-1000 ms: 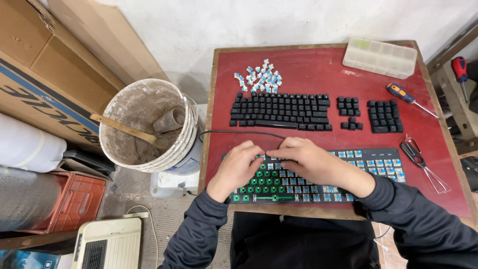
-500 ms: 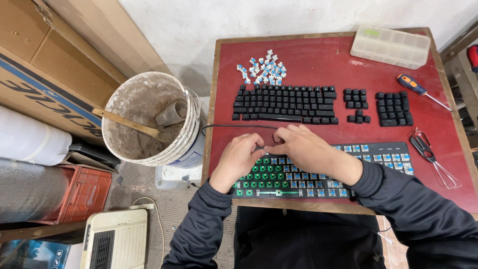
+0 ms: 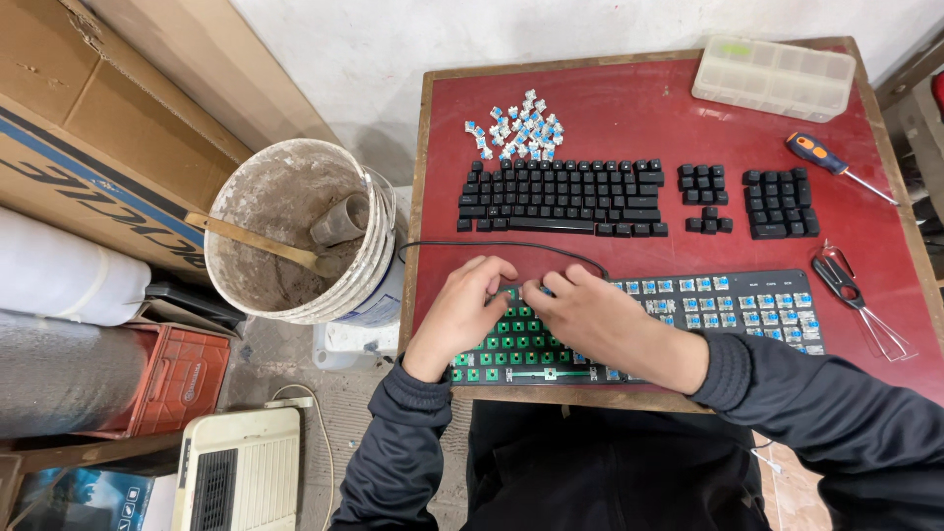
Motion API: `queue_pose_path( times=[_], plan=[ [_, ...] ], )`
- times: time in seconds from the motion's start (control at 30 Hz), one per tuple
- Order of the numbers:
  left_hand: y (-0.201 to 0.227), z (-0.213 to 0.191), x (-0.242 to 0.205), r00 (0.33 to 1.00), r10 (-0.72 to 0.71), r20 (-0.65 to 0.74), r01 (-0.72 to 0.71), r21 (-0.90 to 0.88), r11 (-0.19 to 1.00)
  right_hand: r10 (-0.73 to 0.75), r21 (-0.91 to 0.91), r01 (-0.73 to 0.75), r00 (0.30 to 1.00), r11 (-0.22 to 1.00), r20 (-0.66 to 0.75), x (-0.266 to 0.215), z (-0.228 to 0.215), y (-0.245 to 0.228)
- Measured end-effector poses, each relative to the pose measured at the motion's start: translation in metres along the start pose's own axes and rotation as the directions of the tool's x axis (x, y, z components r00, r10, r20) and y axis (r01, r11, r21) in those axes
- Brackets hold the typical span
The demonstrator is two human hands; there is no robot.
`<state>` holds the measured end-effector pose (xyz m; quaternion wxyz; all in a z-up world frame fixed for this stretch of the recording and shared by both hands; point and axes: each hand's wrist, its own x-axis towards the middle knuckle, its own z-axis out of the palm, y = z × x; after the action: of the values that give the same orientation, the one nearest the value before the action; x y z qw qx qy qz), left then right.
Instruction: The person assembles a mechanical keyboard by inserting blue switches into the PCB and then placing black keycaps onto the switches. The person works methodically across the keyboard, filling the switch positions and then the keycap positions.
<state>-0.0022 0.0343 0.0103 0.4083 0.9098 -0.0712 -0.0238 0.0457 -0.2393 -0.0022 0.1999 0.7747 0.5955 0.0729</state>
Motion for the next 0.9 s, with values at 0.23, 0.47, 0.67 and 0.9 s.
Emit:
queue_pose_path(
  times=[0.23,0.47,0.67,0.9],
  plan=[
    [0.02,-0.009,-0.032,0.998,-0.052,-0.043,0.048,-0.079,0.996,0.149,0.367,-0.215,0.968,0.905,0.201,-0.023,-0.087,0.07],
    [0.046,0.002,-0.047,0.995,0.011,-0.102,-0.022,-0.105,0.994,0.348,0.707,-0.266,0.937,0.655,0.03,-0.047,-0.067,0.068],
    [0.025,0.024,-0.042,0.97,0.128,-0.207,-0.145,-0.066,0.987,0.33,0.722,-0.275,0.942,0.635,0.069,-0.05,-0.04,0.06],
    [0.02,0.04,-0.043,0.964,0.162,-0.21,-0.162,0.017,0.987,0.315,0.704,-0.295,0.943,0.646,0.106,-0.05,-0.018,0.064]
  ],
)
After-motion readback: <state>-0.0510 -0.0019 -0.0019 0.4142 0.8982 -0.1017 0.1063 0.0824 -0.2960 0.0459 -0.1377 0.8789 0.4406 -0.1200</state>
